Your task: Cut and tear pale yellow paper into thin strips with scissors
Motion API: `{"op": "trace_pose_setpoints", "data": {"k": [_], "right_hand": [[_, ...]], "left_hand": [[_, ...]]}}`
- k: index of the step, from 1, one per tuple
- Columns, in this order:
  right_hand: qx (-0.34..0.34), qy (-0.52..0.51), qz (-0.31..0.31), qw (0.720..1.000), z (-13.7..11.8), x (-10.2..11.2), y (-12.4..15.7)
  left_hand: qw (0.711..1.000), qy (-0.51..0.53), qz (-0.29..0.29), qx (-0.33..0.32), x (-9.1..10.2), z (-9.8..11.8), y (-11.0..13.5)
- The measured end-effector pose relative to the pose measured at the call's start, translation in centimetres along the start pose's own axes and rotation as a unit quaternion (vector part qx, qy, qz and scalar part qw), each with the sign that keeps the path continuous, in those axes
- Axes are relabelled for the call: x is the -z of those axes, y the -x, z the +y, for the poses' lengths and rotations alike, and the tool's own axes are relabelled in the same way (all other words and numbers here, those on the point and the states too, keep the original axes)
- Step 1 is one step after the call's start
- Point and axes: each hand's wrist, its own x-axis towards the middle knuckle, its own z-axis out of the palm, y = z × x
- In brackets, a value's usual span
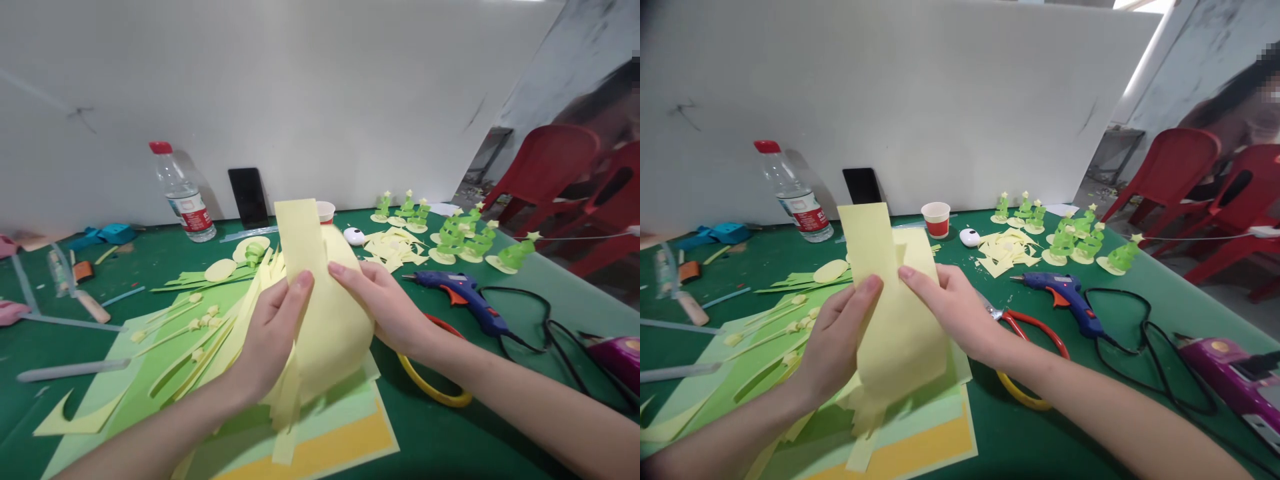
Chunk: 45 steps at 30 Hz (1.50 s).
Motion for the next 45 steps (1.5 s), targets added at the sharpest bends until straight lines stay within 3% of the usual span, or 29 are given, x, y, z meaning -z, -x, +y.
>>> {"op": "trace_pose_setpoints", "data": {"k": [7, 12, 18, 25, 29, 33, 38, 45], "right_hand": [[0.035, -0.053, 0.001, 0.998, 0.3, -0.4, 0.5], [0.046, -0.057, 0.014, 0.997, 0.2, -0.9, 0.7], [0.057, 0.005, 0.087, 0.995, 0.3, -0.9, 0.7], [0.026, 0.006, 0.025, 0.999, -0.3, -0.4, 0.4], [0.057, 0.052, 0.051, 0.996, -0.8, -0.1, 0.2], [0.106, 0.144, 0.113, 0.977, -0.8, -0.1, -0.1], [0.154, 0.24, 0.17, 0.943, -0.3, -0.2, -0.2], [0.161, 0.265, 0.187, 0.932, -0.2, -0.2, -0.1]], "left_hand": [[0.991, 0.089, -0.075, 0.066, 0.1, 0.9, 0.5], [0.989, 0.093, -0.061, 0.099, 0.0, 1.3, 0.8], [0.991, 0.077, -0.071, 0.083, 0.0, 1.2, 0.5], [0.998, 0.036, -0.04, 0.045, 0.2, 1.2, 0.2], [0.998, -0.021, -0.051, 0.011, 0.2, 0.9, 0.1], [0.995, -0.088, -0.045, -0.005, 0.1, 0.7, 0.0], [0.996, -0.077, -0.052, 0.009, -0.1, 0.5, 0.0], [0.998, -0.045, -0.052, -0.006, -0.1, 0.4, 0.1]]}}
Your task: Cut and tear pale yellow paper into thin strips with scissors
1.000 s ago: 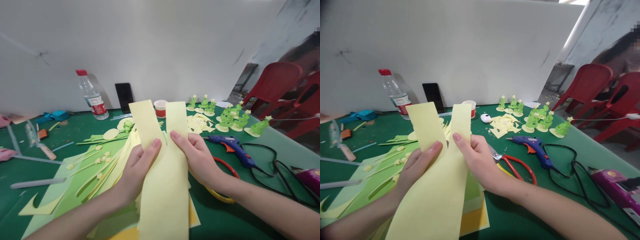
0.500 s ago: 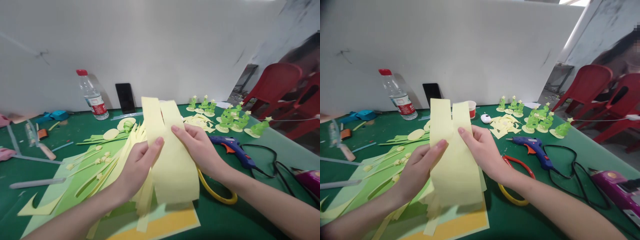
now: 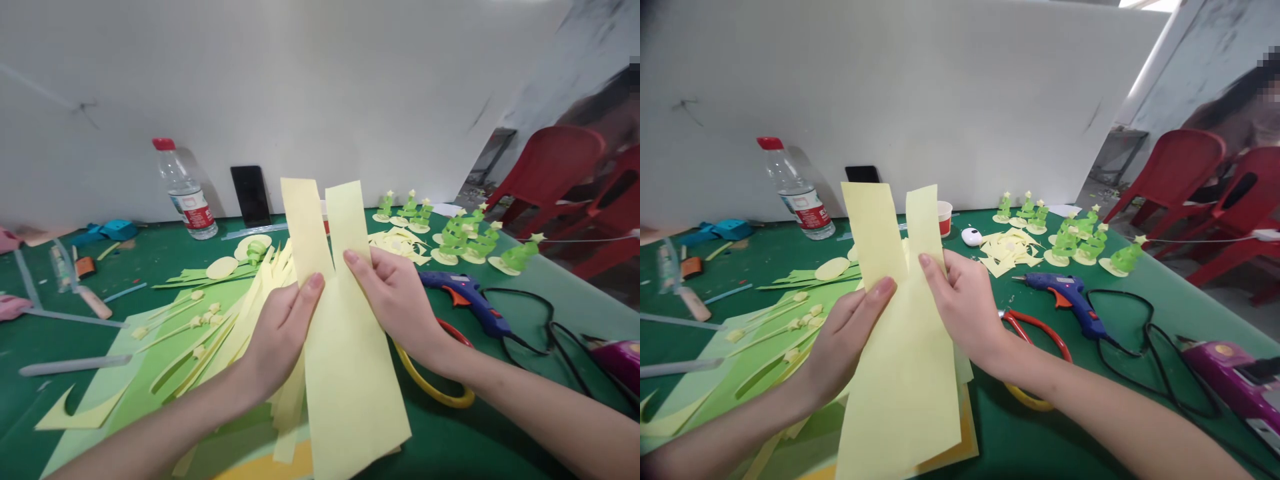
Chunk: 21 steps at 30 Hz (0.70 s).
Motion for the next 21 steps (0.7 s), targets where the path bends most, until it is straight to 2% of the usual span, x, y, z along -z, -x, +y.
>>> {"op": "trace_pose_setpoints", "data": {"k": [6, 11, 15, 21], "right_hand": [[-0.037, -0.055, -0.021, 0.998, -0.24, -0.04, 0.04], [-0.059, -0.052, -0.069, 0.994, -0.43, 0.28, -0.12], [-0.044, -0.029, -0.054, 0.997, -0.21, 0.37, -0.32], [-0.004, -0.014, 0.006, 1.0, 0.14, 0.05, -0.13]], "left_hand": [[1.0, -0.001, 0.007, -0.01, 0.02, 0.08, -0.03], [0.998, -0.026, 0.051, -0.009, 0.43, 0.28, -0.5], [0.996, -0.064, 0.058, -0.017, 0.53, 0.14, -0.76], [0.994, -0.095, 0.038, -0.032, 0.23, -0.51, -0.43]]}}
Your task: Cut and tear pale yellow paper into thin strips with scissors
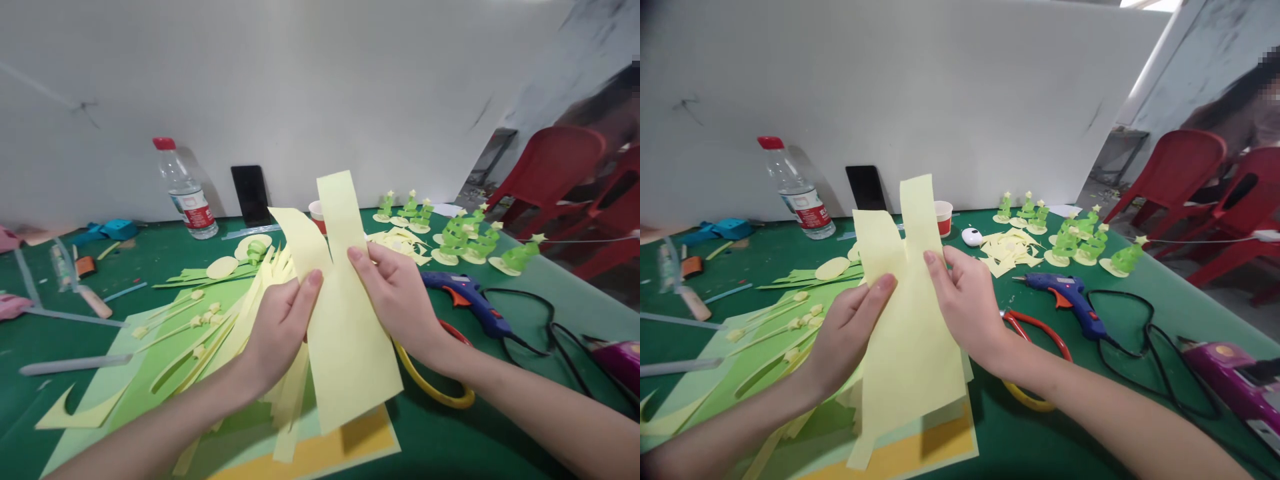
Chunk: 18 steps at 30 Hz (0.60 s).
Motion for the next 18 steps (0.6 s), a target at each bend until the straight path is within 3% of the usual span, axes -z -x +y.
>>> {"op": "trace_pose_setpoints", "data": {"k": [12, 18], "right_hand": [[-0.007, -0.007, 0.015, 1.0, 0.25, -0.31, 0.09], [-0.018, 0.016, -0.027, 0.999, -0.07, 0.04, -0.24]], "left_hand": [[1.0, 0.002, 0.021, -0.021, -0.17, 0.08, -0.06], [0.999, 0.01, 0.041, -0.004, 0.32, 0.01, -0.48]]}}
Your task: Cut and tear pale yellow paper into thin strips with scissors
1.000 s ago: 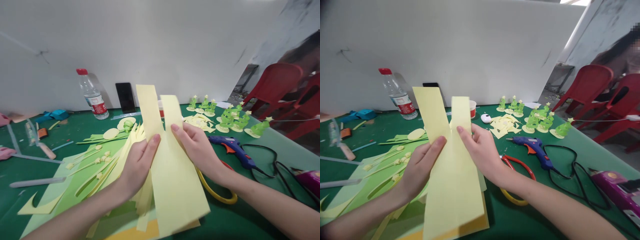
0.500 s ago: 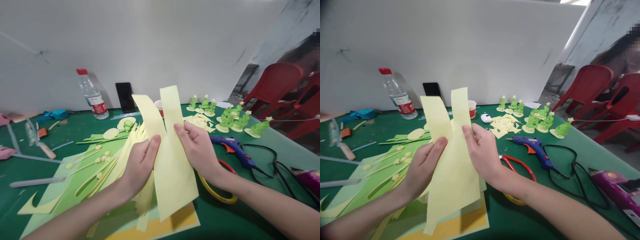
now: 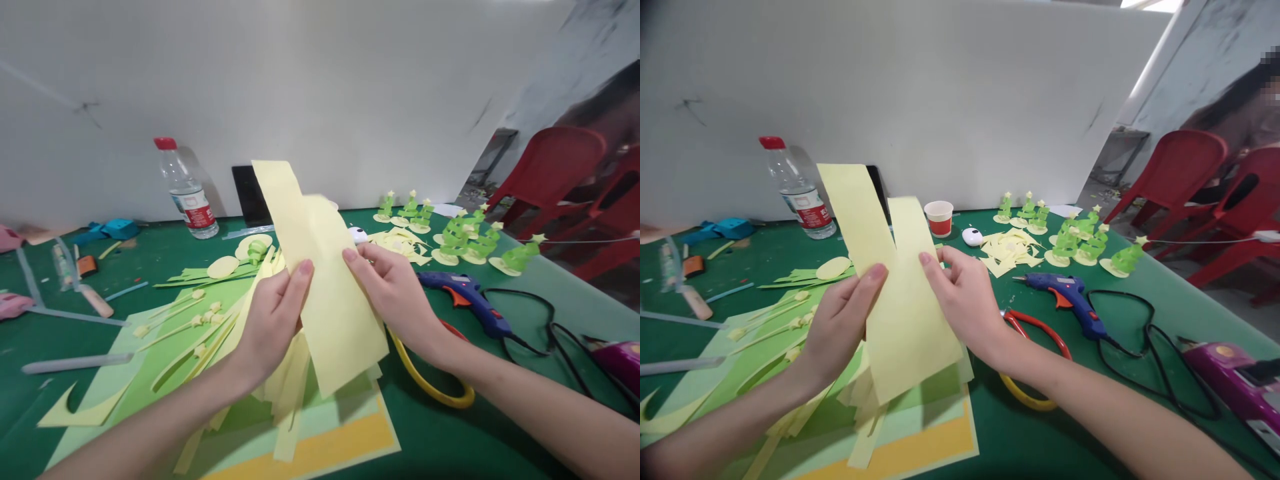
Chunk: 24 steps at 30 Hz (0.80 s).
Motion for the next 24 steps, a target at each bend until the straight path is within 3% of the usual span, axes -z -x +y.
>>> {"op": "trace_pose_setpoints", "data": {"k": [6, 17, 24], "right_hand": [[0.036, 0.052, 0.049, 0.997, 0.2, 0.1, -0.2], [0.058, 0.046, 0.081, 0.994, 0.1, -0.4, 0.3], [0.031, 0.022, 0.076, 0.996, -0.1, -0.4, 0.5]], "left_hand": [[0.998, 0.0, -0.055, -0.033, -0.2, -0.3, 0.3], [0.998, -0.003, -0.037, -0.045, -0.8, -0.5, 0.9], [0.997, 0.016, -0.041, -0.064, -0.8, -0.4, 1.0]]}}
